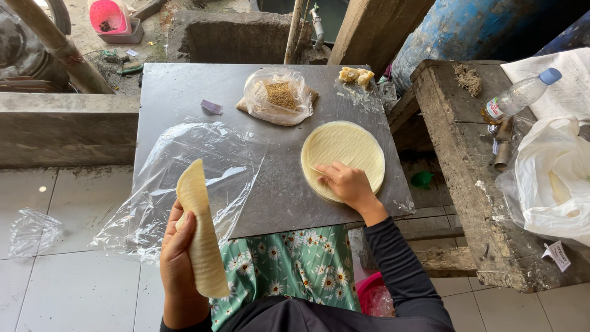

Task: The person removes a stack of circular dough sheets from plastic packaging, separates the individual sheets by hand, and places them onto a metal table.

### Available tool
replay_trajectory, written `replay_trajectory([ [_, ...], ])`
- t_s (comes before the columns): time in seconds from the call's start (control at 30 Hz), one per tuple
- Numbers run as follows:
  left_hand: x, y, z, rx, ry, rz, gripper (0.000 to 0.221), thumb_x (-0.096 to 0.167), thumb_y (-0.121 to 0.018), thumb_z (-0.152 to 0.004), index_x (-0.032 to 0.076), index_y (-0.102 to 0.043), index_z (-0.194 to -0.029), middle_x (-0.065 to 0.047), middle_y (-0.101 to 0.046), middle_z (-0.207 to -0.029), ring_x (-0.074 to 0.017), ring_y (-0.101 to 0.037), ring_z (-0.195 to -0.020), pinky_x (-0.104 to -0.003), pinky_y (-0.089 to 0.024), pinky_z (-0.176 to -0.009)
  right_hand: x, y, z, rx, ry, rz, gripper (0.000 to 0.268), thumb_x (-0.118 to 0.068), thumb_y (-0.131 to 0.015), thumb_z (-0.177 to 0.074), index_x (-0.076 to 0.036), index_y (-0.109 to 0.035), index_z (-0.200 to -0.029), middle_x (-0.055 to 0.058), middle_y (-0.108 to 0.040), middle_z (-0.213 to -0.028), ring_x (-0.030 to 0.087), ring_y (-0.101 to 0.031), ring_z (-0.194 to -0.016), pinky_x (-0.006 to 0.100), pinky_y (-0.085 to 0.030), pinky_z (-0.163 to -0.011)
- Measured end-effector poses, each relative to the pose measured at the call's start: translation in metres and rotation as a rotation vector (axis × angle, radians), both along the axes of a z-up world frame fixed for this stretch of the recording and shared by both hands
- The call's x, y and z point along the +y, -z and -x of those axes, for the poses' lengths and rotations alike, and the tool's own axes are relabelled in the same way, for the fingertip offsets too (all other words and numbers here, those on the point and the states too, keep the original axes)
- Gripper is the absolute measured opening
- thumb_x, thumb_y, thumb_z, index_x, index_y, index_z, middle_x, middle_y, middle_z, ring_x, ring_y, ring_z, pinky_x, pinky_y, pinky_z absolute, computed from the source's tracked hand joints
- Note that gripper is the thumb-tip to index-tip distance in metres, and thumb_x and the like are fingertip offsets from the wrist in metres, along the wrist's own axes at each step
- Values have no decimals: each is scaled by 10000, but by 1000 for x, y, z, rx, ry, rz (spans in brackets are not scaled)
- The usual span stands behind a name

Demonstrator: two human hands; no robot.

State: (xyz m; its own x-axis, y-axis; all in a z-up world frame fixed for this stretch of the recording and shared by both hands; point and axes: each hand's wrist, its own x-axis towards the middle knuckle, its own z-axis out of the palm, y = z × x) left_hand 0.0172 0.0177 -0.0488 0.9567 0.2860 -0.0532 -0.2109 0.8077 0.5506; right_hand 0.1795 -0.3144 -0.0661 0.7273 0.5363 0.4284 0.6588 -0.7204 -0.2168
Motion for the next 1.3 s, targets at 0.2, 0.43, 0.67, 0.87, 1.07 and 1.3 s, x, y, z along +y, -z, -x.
replay_trajectory([
  [0.2,-17,-30,-1,123,48,-75,470,152,-552,-1001,20,-467,-1445,-130,-699,-1146,-171,-732,-928,-314,-634,-753,-1,7,4,-19,-32,8,365,-297,-742,-897,-177,-733,-1242,42,-626,-790,229,-645,-632,348,-526,-546],
  [0.43,-30,-24,-5,112,67,-90,443,121,-586,-1038,16,-504,-1461,-86,-674,-1115,-107,-691,-897,-246,-588,-751,-4,10,4,-6,-48,21,431,-396,-739,-876,-176,-731,-1247,25,-630,-783,194,-622,-593,323,-512,-511],
  [0.67,-40,-30,-7,179,102,-118,459,122,-582,-986,41,-504,-1432,-73,-684,-1105,-99,-692,-887,-250,-589,-736,-9,15,5,-77,-38,49,424,-387,-747,-884,-207,-739,-1268,25,-575,-724,184,-600,-570,330,-500,-497],
  [0.87,-48,-38,-6,189,130,-124,467,136,-585,-961,61,-501,-1414,-77,-691,-1107,-116,-695,-885,-270,-600,-726,-11,9,7,-64,-67,61,568,-511,-729,-797,-205,-724,-1276,44,-552,-716,203,-585,-574,347,-490,-495],
  [1.07,-59,-21,-12,106,135,-189,457,139,-591,-1015,57,-480,-1450,-59,-644,-1099,-101,-643,-893,-256,-570,-745,-12,-3,23,220,-130,-315,632,-614,-446,-1013,-129,-684,-1340,4,-538,-803,135,-547,-717,293,-483,-628],
  [1.3,-121,-5,-27,-48,277,-300,482,151,-556,-1028,58,-427,-1483,-79,-588,-1283,-139,-579,-1132,-294,-503,-979,47,-19,111,711,-352,-1040,463,-320,-679,-1018,-33,-492,-1329,16,-579,-1064,93,-568,-976,248,-507,-854],
])
